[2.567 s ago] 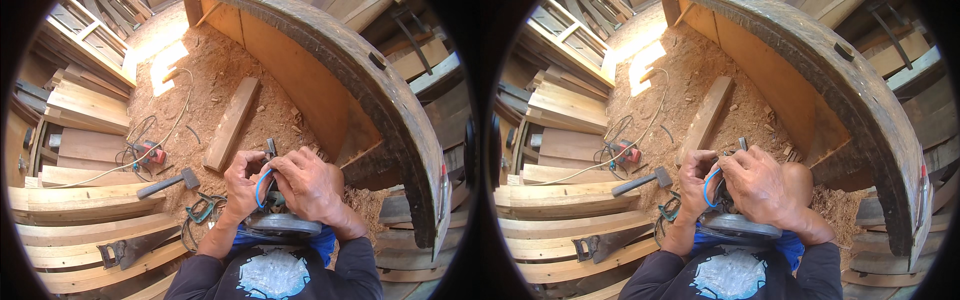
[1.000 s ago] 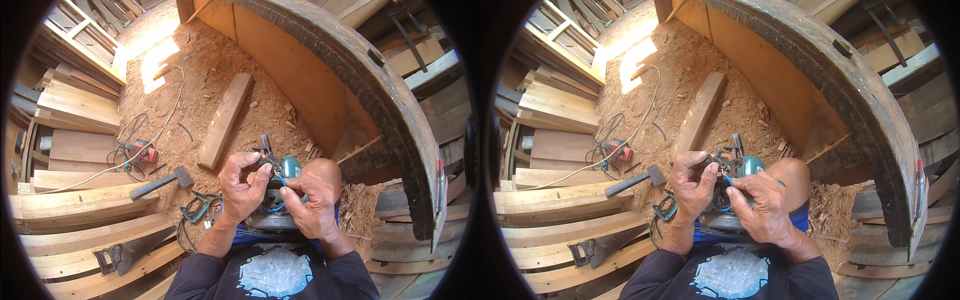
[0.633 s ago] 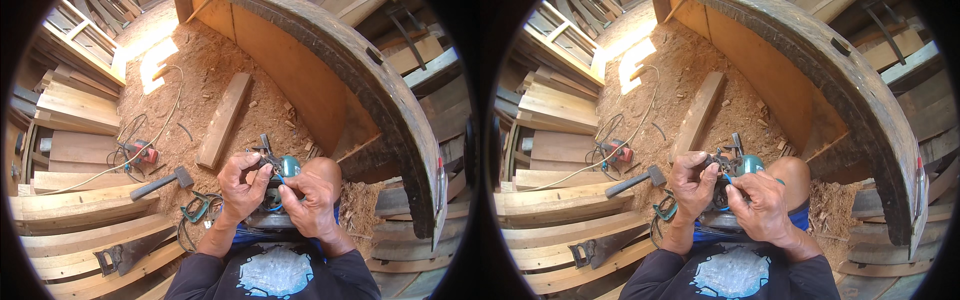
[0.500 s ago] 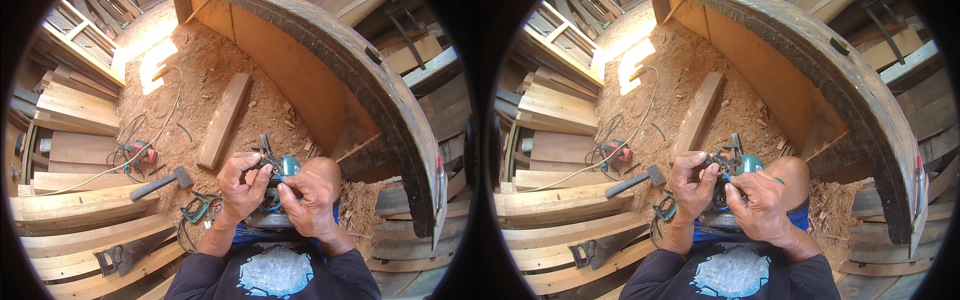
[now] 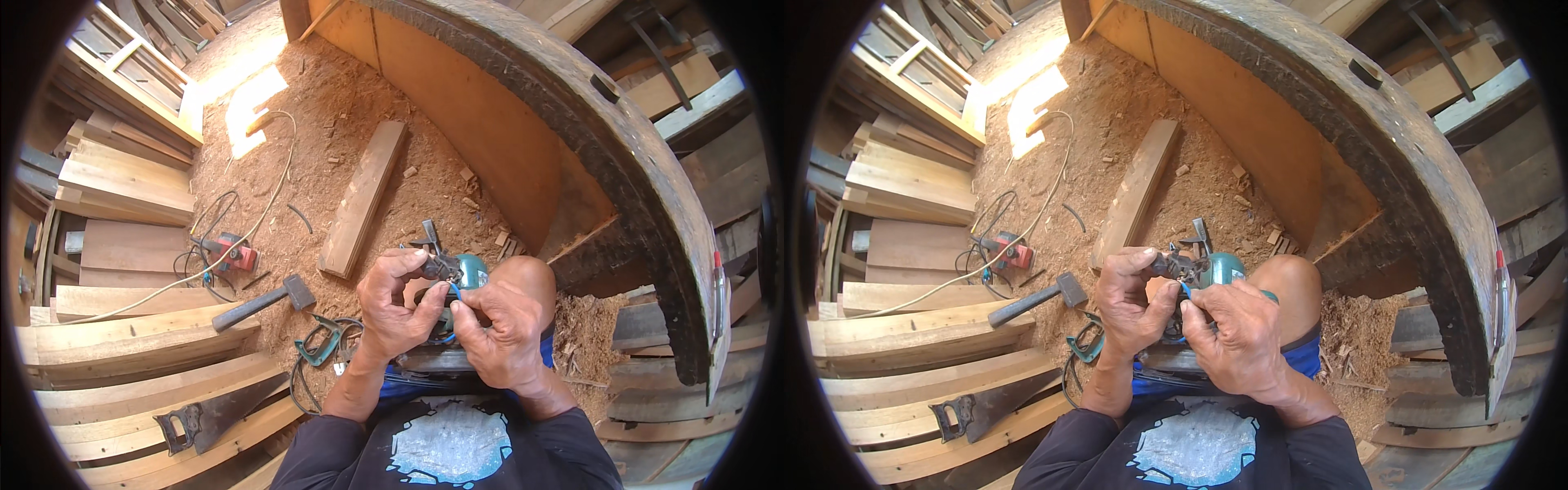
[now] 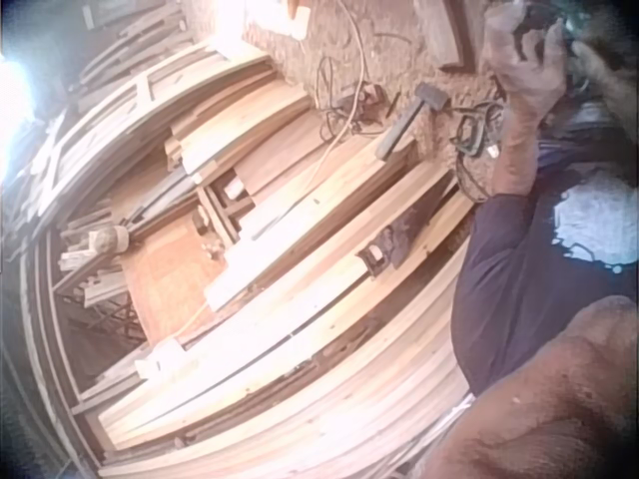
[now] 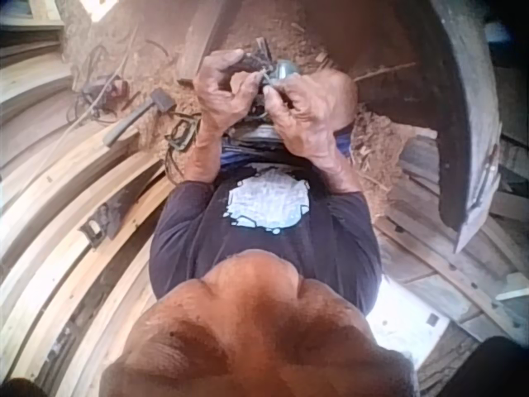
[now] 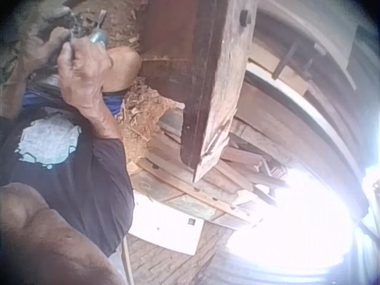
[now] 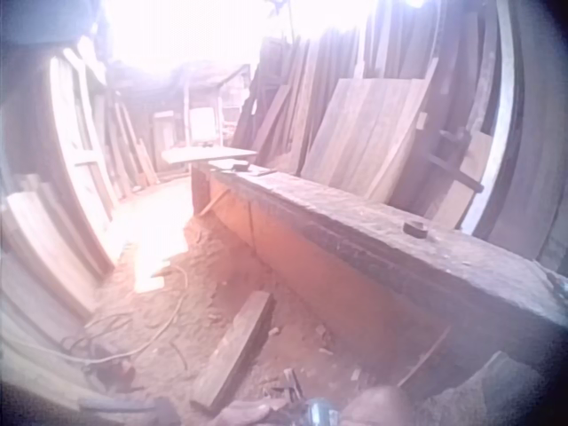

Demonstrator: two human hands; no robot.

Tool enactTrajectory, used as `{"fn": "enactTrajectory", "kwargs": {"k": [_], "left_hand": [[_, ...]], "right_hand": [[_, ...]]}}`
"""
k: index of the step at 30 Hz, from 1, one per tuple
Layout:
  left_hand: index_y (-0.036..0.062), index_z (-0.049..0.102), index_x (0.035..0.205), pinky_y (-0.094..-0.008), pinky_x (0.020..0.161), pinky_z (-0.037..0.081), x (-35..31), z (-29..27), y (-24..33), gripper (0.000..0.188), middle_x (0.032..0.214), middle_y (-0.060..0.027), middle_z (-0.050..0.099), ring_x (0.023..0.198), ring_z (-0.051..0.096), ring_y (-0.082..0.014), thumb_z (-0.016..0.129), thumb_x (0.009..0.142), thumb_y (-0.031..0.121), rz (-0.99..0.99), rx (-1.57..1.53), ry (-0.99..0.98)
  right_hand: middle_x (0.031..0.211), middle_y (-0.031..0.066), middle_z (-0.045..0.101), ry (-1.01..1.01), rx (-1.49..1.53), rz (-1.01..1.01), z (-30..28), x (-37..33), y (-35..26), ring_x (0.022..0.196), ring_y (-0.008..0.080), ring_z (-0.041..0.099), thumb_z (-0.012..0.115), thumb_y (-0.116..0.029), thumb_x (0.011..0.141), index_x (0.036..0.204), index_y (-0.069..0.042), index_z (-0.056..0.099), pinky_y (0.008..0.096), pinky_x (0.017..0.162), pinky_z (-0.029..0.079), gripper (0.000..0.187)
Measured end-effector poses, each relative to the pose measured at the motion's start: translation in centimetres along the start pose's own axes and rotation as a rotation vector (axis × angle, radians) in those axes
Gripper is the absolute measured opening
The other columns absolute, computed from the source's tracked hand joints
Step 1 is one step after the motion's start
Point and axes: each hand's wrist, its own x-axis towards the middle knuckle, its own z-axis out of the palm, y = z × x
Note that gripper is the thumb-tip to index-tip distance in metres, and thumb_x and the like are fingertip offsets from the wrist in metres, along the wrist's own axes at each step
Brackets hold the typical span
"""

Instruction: The person uses a screwdriver to manipulate wires and components inside a handheld power tool while sitting in a workshop environment surrounded by lumber.

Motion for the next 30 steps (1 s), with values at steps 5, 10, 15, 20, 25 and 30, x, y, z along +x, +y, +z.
{"fn": "enactTrajectory", "kwargs": {"k": [5, 10, 15, 20, 25, 30], "left_hand": [[-0.0007, 0.053, 0.124, -0.0299, 0.082, 0.058, -0.2, -0.1, 0.1, 0.044, 0.114, -0.0166, 0.062, 0.099, 0.069, -0.0186, 0.073, 0.085, -0.008, -0.062, -0.091, -0.031], [-0.0005, 0.050, 0.127, -0.0308, 0.085, 0.058, -0.4, -0.1, 0.2, 0.047, 0.117, -0.0167, 0.062, 0.103, 0.068, -0.0189, 0.071, 0.086, -0.010, -0.123, -0.184, -0.043], [-0.0006, 0.047, 0.131, -0.0319, 0.087, 0.058, -0.3, -0.2, 0.1, 0.051, 0.117, -0.0160, 0.062, 0.104, 0.067, -0.0190, 0.072, 0.087, -0.008, -0.176, -0.343, -0.053], [-0.0036, 0.043, 0.141, -0.0305, 0.093, 0.055, 0.3, -0.4, 1.3, 0.061, 0.117, -0.0125, 0.064, 0.107, 0.065, -0.0174, 0.075, 0.090, 0.002, -0.361, -0.385, -0.030], [-0.0045, 0.049, 0.139, -0.0313, 0.097, 0.053, 0.5, -1.1, 0.8, 0.055, 0.120, -0.0138, 0.066, 0.109, 0.065, -0.0171, 0.074, 0.091, 0.003, -0.404, -0.345, -0.139], [-0.0038, 0.051, 0.136, -0.0328, 0.097, 0.054, 0.8, -0.9, 1.4, 0.050, 0.123, -0.0144, 0.066, 0.111, 0.064, -0.0172, 0.073, 0.092, 0.002, -0.412, -0.344, -0.154]], "right_hand": [[0.070, 0.0118, 0.063, -0.011, 0.000, -0.019, -0.1, 0.0, -0.1, 0.057, 0.0295, 0.057, 0.072, 0.001, 0.079, 0.085, 0.000, 0.068, 0.0405, 0.054, 0.045, 0.008], [0.068, 0.0119, 0.063, -0.004, 0.043, -0.034, 0.1, -0.1, 0.2, 0.055, 0.0274, 0.058, 0.073, 0.000, 0.080, 0.086, 0.001, 0.068, 0.0387, 0.053, 0.045, 0.008], [0.068, 0.0124, 0.063, -0.090, 0.214, 0.145, 0.0, -0.5, 0.0, 0.055, 0.0214, 0.061, 0.074, -0.004, 0.085, 0.086, 0.002, 0.067, 0.0339, 0.051, 0.045, 0.009], [0.070, 0.0116, 0.065, -0.125, 0.308, 0.200, -0.2, -0.5, 0.2, 0.058, 0.0153, 0.063, 0.074, -0.005, 0.088, 0.087, 0.003, 0.067, 0.0306, 0.052, 0.046, 0.011], [0.072, 0.0097, 0.067, -0.103, 0.364, 0.229, -0.1, -0.5, 0.1, 0.061, 0.0113, 0.063, 0.073, -0.004, 0.089, 0.086, 0.004, 0.067, 0.0279, 0.054, 0.048, 0.010], [0.072, 0.0091, 0.067, -0.125, 0.342, 0.252, -0.4, -0.5, 0.2, 0.060, 0.0112, 0.063, 0.073, -0.003, 0.089, 0.085, 0.004, 0.067, 0.0274, 0.054, 0.048, 0.010]]}}
